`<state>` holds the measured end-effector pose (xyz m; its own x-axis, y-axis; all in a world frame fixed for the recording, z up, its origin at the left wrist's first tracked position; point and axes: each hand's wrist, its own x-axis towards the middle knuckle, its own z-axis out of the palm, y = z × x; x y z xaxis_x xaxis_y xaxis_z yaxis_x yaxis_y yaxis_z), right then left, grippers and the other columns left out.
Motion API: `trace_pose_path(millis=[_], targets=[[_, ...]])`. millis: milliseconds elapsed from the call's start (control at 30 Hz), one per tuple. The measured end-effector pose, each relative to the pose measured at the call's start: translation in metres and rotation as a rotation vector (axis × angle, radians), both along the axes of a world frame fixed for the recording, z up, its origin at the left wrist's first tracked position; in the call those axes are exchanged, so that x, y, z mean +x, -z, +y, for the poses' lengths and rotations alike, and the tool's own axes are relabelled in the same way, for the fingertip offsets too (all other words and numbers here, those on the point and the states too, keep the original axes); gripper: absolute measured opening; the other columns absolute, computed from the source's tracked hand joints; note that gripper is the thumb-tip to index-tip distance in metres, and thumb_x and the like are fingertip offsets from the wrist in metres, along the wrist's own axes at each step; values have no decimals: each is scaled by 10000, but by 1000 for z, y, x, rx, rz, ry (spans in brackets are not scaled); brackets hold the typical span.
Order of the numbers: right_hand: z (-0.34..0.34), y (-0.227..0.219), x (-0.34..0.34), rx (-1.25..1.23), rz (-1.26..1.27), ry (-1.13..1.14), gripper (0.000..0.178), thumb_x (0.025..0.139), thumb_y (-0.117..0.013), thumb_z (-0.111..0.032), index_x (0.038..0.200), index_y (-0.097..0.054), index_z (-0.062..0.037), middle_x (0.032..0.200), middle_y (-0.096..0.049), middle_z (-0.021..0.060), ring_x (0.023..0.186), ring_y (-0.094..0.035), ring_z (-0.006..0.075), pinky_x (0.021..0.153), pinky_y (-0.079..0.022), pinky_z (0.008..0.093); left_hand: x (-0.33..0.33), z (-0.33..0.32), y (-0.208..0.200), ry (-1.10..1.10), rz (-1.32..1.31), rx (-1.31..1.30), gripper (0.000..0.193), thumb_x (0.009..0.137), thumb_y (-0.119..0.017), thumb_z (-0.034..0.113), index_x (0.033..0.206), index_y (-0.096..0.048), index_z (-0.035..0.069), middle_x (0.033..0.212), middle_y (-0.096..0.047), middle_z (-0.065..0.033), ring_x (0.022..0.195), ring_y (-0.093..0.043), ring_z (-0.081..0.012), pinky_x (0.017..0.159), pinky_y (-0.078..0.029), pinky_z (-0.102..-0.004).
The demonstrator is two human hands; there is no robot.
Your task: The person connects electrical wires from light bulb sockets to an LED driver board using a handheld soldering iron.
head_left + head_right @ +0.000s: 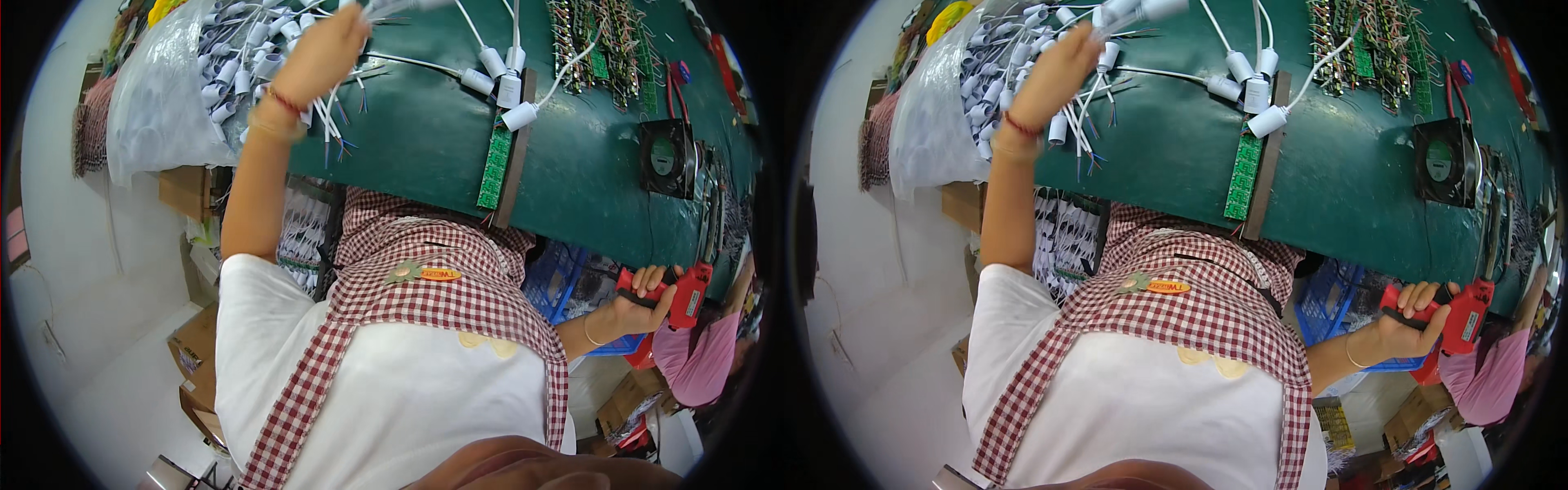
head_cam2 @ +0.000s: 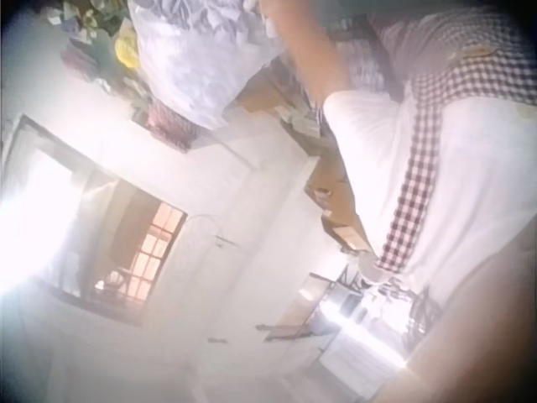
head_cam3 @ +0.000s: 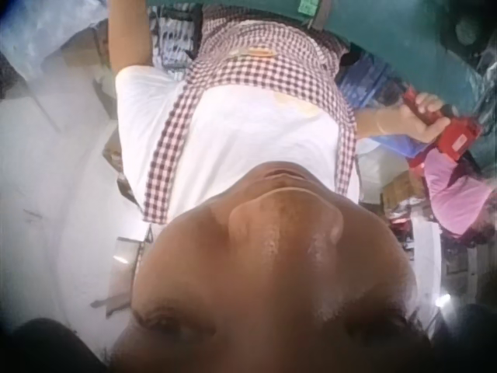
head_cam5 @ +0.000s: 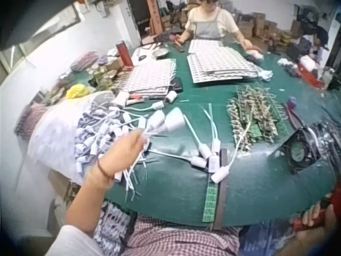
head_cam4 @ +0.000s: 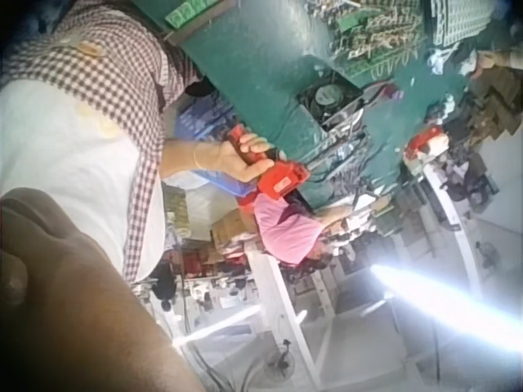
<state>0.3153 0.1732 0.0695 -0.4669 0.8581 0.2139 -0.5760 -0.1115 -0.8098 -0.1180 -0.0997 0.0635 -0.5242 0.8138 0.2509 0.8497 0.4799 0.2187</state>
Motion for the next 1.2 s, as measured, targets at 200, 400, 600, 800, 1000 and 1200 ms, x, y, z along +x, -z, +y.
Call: trace_pose_path(millis=[200, 400, 600, 800, 1000, 1200], targets=[[1, 0, -12, -44, 7, -44, 299, 917, -467, -153, 1154, -458, 30, 669, -440, 89, 509, -378, 115, 476, -313, 247, 86, -58, 53, -355, 4, -198, 272, 808, -605, 168, 1053, -523, 85, 937, -491, -108, 889, -505, -311, 724, -435, -391], [-5, -8, -21, 27, -16, -68, 294, 912, -471, -141, 1145, -465, 39, 661, -448, 94, 510, -389, 114, 468, -312, 235, 22, -138, 45, -201, 290, -385, 420, 708, -517, -37, 1099, -525, 119, 1070, -510, -63, 1023, -483, -254, 812, -380, -376], [-4, 1, -18, -31, -7, -78, 290, 914, -458, -130, 1147, -462, 43, 669, -448, 97, 509, -386, 117, 467, -315, 239, 31, -117, 7, -265, 242, -220, 435, 700, -684, 78, 1102, -519, 60, 1125, -513, -81, 1085, -478, -283, 898, -385, -399], [-8, -6, -20, -40, -24, -106, 295, 923, -446, -136, 1156, -448, 45, 677, -444, 97, 520, -385, 119, 482, -326, 245, 59, -30, 30, -15, 28, -77, 305, 738, -675, 137, 1008, -561, 54, 1022, -547, -82, 1001, -513, -277, 814, -426, -366], [-23, -8, -19, -57, -44, -109, 312, 929, -432, -145, 1181, -432, 37, 679, -444, 91, 519, -381, 115, 490, -340, 255, 78, -3, 39, 83, -377, 200, 259, 822, -627, 198, 1031, -561, 62, 857, -599, -89, 751, -586, -246, 649, -454, -310], [-47, -6, -52, -144, -53, -186, 318, 921, -444, -133, 1193, -426, 31, 691, -461, 84, 530, -414, 115, 494, -373, 263, 115, 43, 45, 88, -930, 233, 179, 842, -567, 170, 884, -608, 1, 644, -592, -49, 556, -526, -103, 543, -419, -245]])
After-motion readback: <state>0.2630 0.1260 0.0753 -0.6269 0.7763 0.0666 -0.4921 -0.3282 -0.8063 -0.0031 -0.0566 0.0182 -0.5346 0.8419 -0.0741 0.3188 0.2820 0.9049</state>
